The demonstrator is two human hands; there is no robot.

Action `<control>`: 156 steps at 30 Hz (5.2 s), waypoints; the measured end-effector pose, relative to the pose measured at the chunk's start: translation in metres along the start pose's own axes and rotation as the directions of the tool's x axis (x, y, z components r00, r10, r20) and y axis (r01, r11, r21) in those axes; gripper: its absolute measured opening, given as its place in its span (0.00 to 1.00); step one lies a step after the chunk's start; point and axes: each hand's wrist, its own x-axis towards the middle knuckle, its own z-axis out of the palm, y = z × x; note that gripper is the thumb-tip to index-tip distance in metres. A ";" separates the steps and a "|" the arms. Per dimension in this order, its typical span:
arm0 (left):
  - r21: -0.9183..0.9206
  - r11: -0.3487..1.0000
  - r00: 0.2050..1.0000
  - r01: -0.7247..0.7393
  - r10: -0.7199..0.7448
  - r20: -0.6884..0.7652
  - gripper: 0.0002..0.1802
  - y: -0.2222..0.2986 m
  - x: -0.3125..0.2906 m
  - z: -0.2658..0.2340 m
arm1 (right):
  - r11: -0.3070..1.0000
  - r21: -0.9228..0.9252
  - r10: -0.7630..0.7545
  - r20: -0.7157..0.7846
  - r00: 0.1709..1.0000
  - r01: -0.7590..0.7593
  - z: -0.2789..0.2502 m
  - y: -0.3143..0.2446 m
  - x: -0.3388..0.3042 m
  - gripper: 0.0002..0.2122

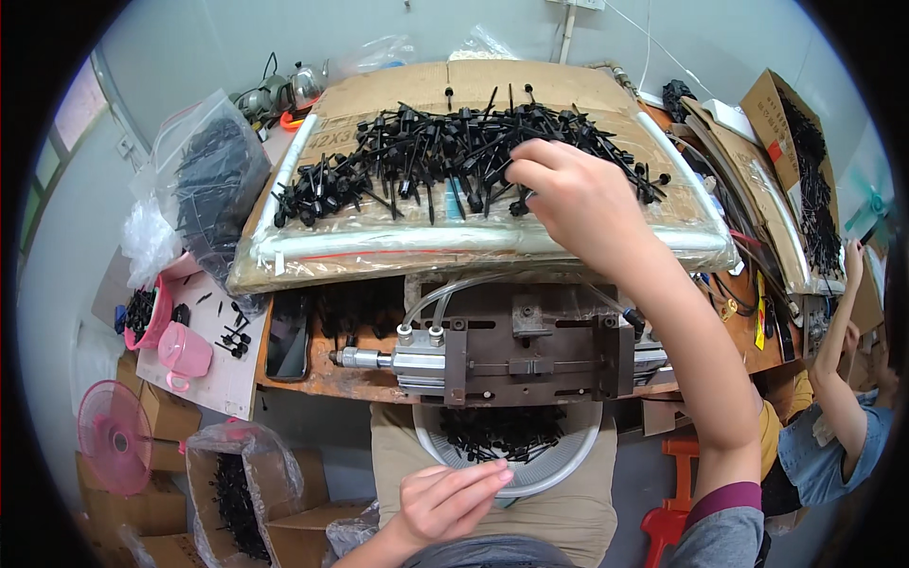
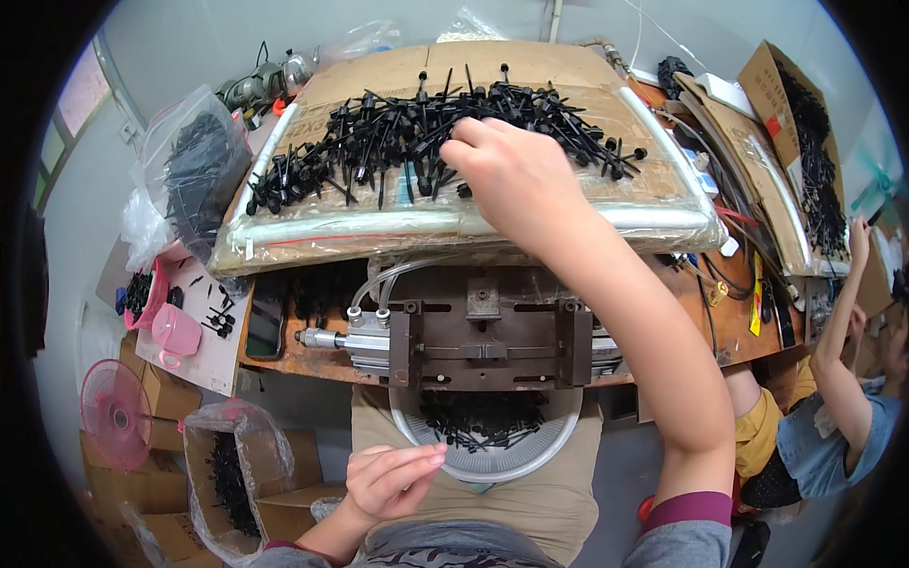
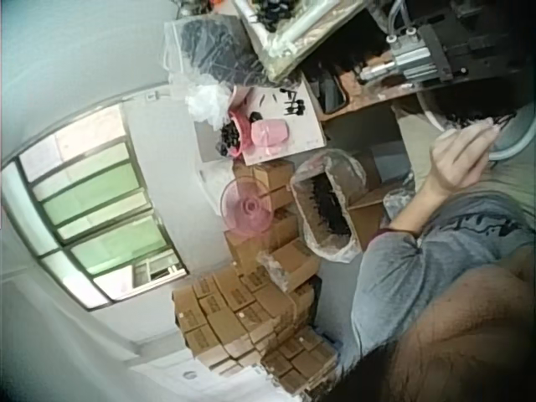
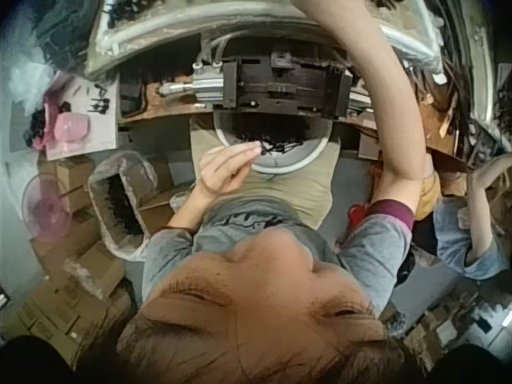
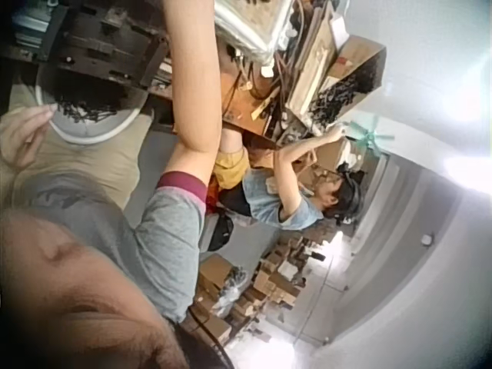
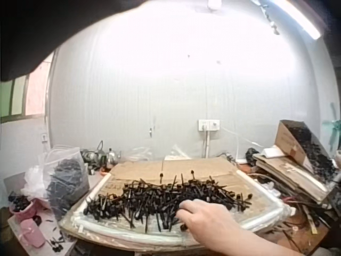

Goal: Manually assembling or processing small black plastic cable tie components using a mechanical fixture on a workbench.

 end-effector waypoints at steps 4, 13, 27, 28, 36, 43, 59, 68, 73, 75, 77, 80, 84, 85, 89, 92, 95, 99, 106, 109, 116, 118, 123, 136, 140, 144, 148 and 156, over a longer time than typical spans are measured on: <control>-0.011 1.000 1.000 -0.004 0.004 -0.004 0.20 -0.002 -0.001 0.004 | 0.980 -0.173 -0.038 0.301 0.953 0.094 0.015 0.017 0.025 0.09; 0.004 0.999 0.999 -0.035 0.034 0.040 0.20 -0.002 0.002 0.008 | 0.983 -0.107 -0.083 0.454 0.887 0.146 0.030 0.018 0.030 0.10; -0.025 1.000 0.998 -0.006 0.008 0.055 0.19 -0.003 0.001 0.012 | 0.858 0.396 0.269 0.196 0.943 -0.328 0.003 0.042 0.016 0.14; -0.024 1.000 0.998 -0.003 0.005 0.065 0.19 -0.002 0.001 0.012 | 0.825 0.419 0.343 0.163 0.925 -0.380 0.001 0.044 0.014 0.15; -0.029 1.000 0.998 -0.010 0.012 0.057 0.19 0.000 0.002 0.015 | 0.218 0.794 0.696 0.281 0.661 -0.567 -0.030 0.076 -0.003 0.10; -0.025 1.000 0.996 0.002 0.000 0.094 0.19 0.001 0.001 0.017 | -0.030 0.854 0.731 0.373 0.572 -0.519 -0.037 0.078 -0.024 0.09; 0.038 0.999 1.000 0.015 -0.016 0.027 0.22 0.009 0.009 0.025 | -0.011 0.798 0.760 0.399 0.514 -0.603 -0.032 0.061 -0.028 0.12; -0.007 0.999 0.998 0.047 -0.048 -0.036 0.24 0.008 0.022 0.017 | -0.131 0.938 0.755 0.303 0.581 -0.320 -0.057 0.028 -0.046 0.08; -0.459 0.821 0.892 0.340 -0.436 -0.119 0.32 0.012 0.063 0.010 | -0.358 0.853 0.627 0.520 0.580 -0.379 -0.067 -0.050 -0.075 0.07; -0.669 0.625 0.818 0.403 -0.574 -0.044 0.30 0.013 0.073 0.012 | -0.410 0.798 0.613 0.600 0.514 -0.442 -0.065 -0.073 -0.091 0.07; -0.589 0.675 0.868 0.445 -0.488 0.097 0.26 0.007 0.068 0.008 | -0.469 0.755 0.568 0.656 0.497 -0.459 -0.060 -0.085 -0.110 0.07; -0.526 0.732 0.895 0.434 -0.414 0.163 0.20 0.007 0.064 0.008 | -0.528 0.704 0.543 0.710 0.449 -0.475 -0.057 -0.097 -0.120 0.07; -0.430 0.822 0.927 0.374 -0.341 0.156 0.21 0.009 0.056 0.007 | -0.409 0.807 0.701 0.577 0.419 -0.426 -0.055 -0.093 -0.131 0.06; -0.387 0.853 0.937 0.349 -0.314 0.152 0.21 0.009 0.055 0.007 | -0.348 0.843 0.767 0.507 0.393 -0.410 -0.056 -0.092 -0.132 0.06; -0.130 0.954 0.961 0.271 -0.260 0.092 0.19 0.001 0.048 0.025 | -0.086 0.905 0.862 0.278 0.424 -0.417 -0.067 -0.096 -0.135 0.05; 0.113 0.980 0.976 0.162 -0.176 0.128 0.17 -0.014 0.043 0.042 | 0.208 0.834 0.837 0.118 0.535 -0.510 -0.068 -0.106 -0.137 0.04; 0.289 0.954 0.966 0.078 -0.143 0.213 0.15 -0.018 0.044 0.047 | 0.530 0.639 0.743 -0.034 0.668 -0.557 -0.072 -0.110 -0.144 0.08; 0.346 0.937 0.962 0.052 -0.139 0.233 0.13 -0.019 0.049 0.048 | 0.738 0.431 0.623 -0.139 0.769 -0.520 -0.074 -0.113 -0.149 0.11; 0.324 0.945 0.971 0.055 -0.126 0.204 0.12 -0.025 0.052 0.050 | 0.884 0.311 0.406 -0.142 0.903 -0.349 -0.068 -0.115 -0.164 0.12; 0.325 0.943 0.968 0.069 -0.142 0.208 0.12 -0.024 0.053 0.050 | 0.919 0.258 0.347 -0.163 0.924 -0.299 -0.067 -0.115 -0.167 0.12; 0.327 0.943 0.965 0.063 -0.141 0.220 0.13 -0.023 0.056 0.048 | 0.983 0.108 0.162 -0.147 0.976 -0.147 -0.065 -0.121 -0.171 0.14; 0.298 0.953 0.969 0.061 -0.129 0.213 0.14 -0.023 0.058 0.046 | 0.988 0.076 0.149 -0.168 0.974 -0.138 -0.064 -0.123 -0.172 0.14; -0.115 0.984 0.981 0.139 -0.121 0.152 0.19 0.000 0.061 0.037 | 0.995 0.064 0.090 -0.214 0.973 -0.078 -0.054 -0.124 -0.175 0.13; 0.175 0.975 0.974 0.138 -0.166 0.154 0.17 -0.008 0.047 0.042 | 0.755 0.455 0.605 -0.207 0.769 -0.472 -0.055 -0.128 -0.178 0.12; 0.313 0.950 0.983 0.021 -0.078 0.169 0.14 -0.019 0.047 0.050 | 0.587 0.626 0.709 -0.090 0.700 -0.514 -0.061 -0.134 -0.177 0.10; 0.399 0.917 0.973 -0.016 -0.078 0.218 0.13 -0.020 0.053 0.051 | 0.315 0.838 0.780 0.040 0.625 -0.446 -0.064 -0.139 -0.178 0.09; 0.385 0.923 0.965 -0.021 -0.082 0.249 0.13 -0.020 0.060 0.050 | 0.006 0.905 0.795 0.253 0.551 -0.425 -0.074 -0.140 -0.176 0.07; 0.406 0.914 0.953 0.011 -0.133 0.273 0.13 -0.019 0.061 0.051 | -0.487 0.744 0.645 0.659 0.386 -0.458 -0.077 -0.130 -0.171 0.12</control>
